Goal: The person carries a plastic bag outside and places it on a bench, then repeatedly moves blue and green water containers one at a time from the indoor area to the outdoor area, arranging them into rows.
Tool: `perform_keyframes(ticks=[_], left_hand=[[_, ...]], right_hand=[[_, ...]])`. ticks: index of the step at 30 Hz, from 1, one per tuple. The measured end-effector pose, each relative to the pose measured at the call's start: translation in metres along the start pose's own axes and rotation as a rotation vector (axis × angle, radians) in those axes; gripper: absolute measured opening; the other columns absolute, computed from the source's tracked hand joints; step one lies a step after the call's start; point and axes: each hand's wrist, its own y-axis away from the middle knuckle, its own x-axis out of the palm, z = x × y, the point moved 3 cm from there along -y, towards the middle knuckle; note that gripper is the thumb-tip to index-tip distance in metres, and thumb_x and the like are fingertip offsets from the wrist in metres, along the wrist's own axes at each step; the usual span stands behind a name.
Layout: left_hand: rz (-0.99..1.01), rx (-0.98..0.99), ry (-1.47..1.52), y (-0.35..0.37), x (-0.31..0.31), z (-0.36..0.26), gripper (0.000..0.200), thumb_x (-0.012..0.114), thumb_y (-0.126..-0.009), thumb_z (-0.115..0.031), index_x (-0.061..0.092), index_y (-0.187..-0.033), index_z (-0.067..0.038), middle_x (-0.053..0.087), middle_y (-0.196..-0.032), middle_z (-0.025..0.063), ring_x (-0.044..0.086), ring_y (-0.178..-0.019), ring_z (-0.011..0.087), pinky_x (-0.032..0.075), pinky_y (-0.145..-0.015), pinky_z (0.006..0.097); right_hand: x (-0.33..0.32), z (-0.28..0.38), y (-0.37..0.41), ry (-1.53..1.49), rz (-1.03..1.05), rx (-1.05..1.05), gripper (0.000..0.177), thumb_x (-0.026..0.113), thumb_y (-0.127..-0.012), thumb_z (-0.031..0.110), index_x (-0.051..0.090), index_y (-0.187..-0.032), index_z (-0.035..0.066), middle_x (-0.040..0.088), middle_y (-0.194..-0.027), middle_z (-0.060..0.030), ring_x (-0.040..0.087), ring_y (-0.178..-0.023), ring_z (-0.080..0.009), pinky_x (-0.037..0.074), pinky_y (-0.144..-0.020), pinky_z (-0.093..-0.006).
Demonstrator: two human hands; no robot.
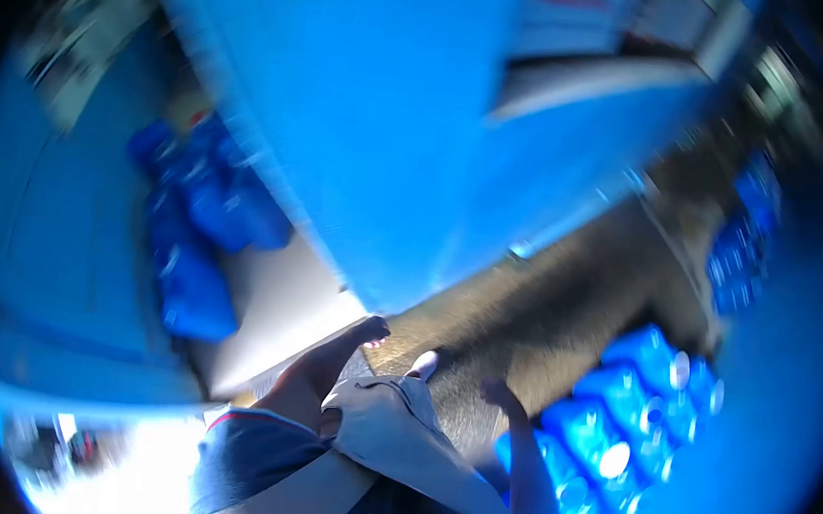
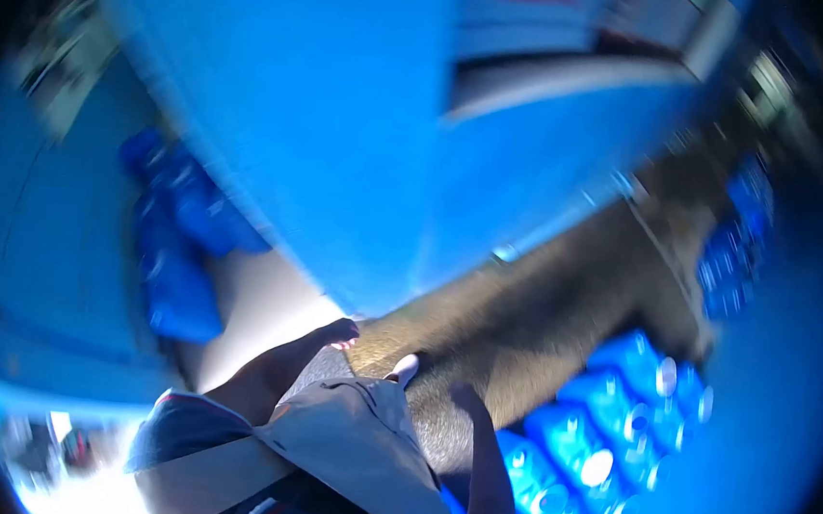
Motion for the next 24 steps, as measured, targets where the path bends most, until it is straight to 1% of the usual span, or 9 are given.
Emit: perform_keyframes(ticks=[1,3,5,8,12,13,19,22,24], left_hand=[[-0.045,0.011,-0.026,0.029,-0.007,0.014,0.014,0.049,-0.076,-0.019,0.053,-0.078,-0.006,0.056,-0.067,0.0049,0.053,-0.049,0.0124,0.042,-0.04,0.0243],[-0.274,-0.047,0.017,0.077,-0.028,0.04,0.018,0.048,-0.076,-0.018,0.054,-0.082,-0.002,0.056,-0.063,0.006,0.053,-0.047,0.0132,0.044,-0.04,0.0263],[-0.302,-0.119,-0.062,0.098,-0.059,0.088,0.019,0.048,-0.076,-0.016,0.053,-0.085,0.0,0.056,-0.061,0.0065,0.054,-0.048,0.0138,0.045,-0.041,0.0278],[-0.64,0.051,0.022,0.171,-0.095,0.129,0.02,0.05,-0.075,-0.014,0.053,-0.088,0.001,0.058,-0.065,0.0088,0.057,-0.05,0.0156,0.047,-0.044,0.0287],[-1.125,0.212,0.075,0.232,-0.152,0.207,0.025,0.051,-0.067,-0.003,0.054,-0.092,0.003,0.06,-0.071,0.0121,0.059,-0.064,0.0187,0.047,-0.057,0.0286],[-1.15,0.132,0.181,0.265,-0.165,0.208,0.023,0.046,-0.07,-0.011,0.059,-0.087,-0.002,0.058,-0.083,0.0208,0.056,-0.082,0.0326,0.044,-0.073,0.0372],[-1.472,0.086,0.229,0.357,-0.286,0.281,0.02,0.048,-0.069,-0.01,0.058,-0.084,-0.002,0.059,-0.076,0.0189,0.057,-0.075,0.0331,0.045,-0.067,0.0355],[-1.565,0.06,0.138,0.346,-0.374,0.342,0.021,0.05,-0.068,-0.011,0.058,-0.084,-0.001,0.057,-0.08,0.0203,0.056,-0.077,0.0332,0.044,-0.069,0.0372],[-1.614,-0.013,0.091,0.35,-0.425,0.347,0.024,0.053,-0.066,-0.015,0.057,-0.084,0.002,0.055,-0.087,0.0231,0.053,-0.085,0.0355,0.043,-0.074,0.0399]], right_hand=[[0.045,0.05,0.01,0.215,-0.016,0.332,0.013,0.055,-0.072,0.011,0.054,-0.084,0.005,0.054,-0.076,-0.0107,0.053,-0.066,-0.0209,0.045,-0.061,-0.0325],[0.074,0.048,-0.014,0.704,0.184,0.064,0.018,0.053,-0.072,0.013,0.055,-0.088,0.003,0.058,-0.088,-0.0125,0.055,-0.08,-0.026,0.044,-0.069,-0.0323],[0.071,-0.009,-0.066,0.546,0.31,-0.003,0.034,0.053,-0.079,0.024,0.049,-0.107,0.005,0.055,-0.08,-0.0045,0.054,-0.068,-0.0123,0.044,-0.058,-0.025],[0.204,0.111,-0.081,0.886,0.222,0.16,0.031,0.052,-0.077,0.017,0.051,-0.101,-0.003,0.056,-0.098,-0.0161,0.053,-0.092,-0.0252,0.042,-0.079,-0.0317],[0.322,0.127,-0.159,0.859,0.566,0.153,0.033,0.05,-0.08,0.018,0.048,-0.106,-0.003,0.054,-0.103,-0.0175,0.052,-0.096,-0.0233,0.04,-0.083,-0.0307],[0.358,0.132,-0.181,0.917,0.621,0.146,0.033,0.049,-0.08,0.017,0.047,-0.106,-0.003,0.054,-0.103,-0.0174,0.052,-0.097,-0.0234,0.04,-0.083,-0.0305],[0.559,0.12,-0.286,0.798,0.792,0.147,0.031,0.048,-0.08,0.016,0.048,-0.104,-0.004,0.054,-0.104,-0.0166,0.051,-0.098,-0.0231,0.039,-0.083,-0.0298],[0.623,0.094,-0.324,0.853,0.869,-0.027,0.032,0.048,-0.08,0.016,0.048,-0.106,-0.004,0.056,-0.094,-0.0094,0.053,-0.084,-0.015,0.041,-0.075,-0.0268],[0.637,0.072,-0.341,0.859,0.835,0.106,0.032,0.049,-0.081,0.018,0.048,-0.105,-0.003,0.056,-0.092,-0.0083,0.053,-0.083,-0.0147,0.041,-0.074,-0.0267]])
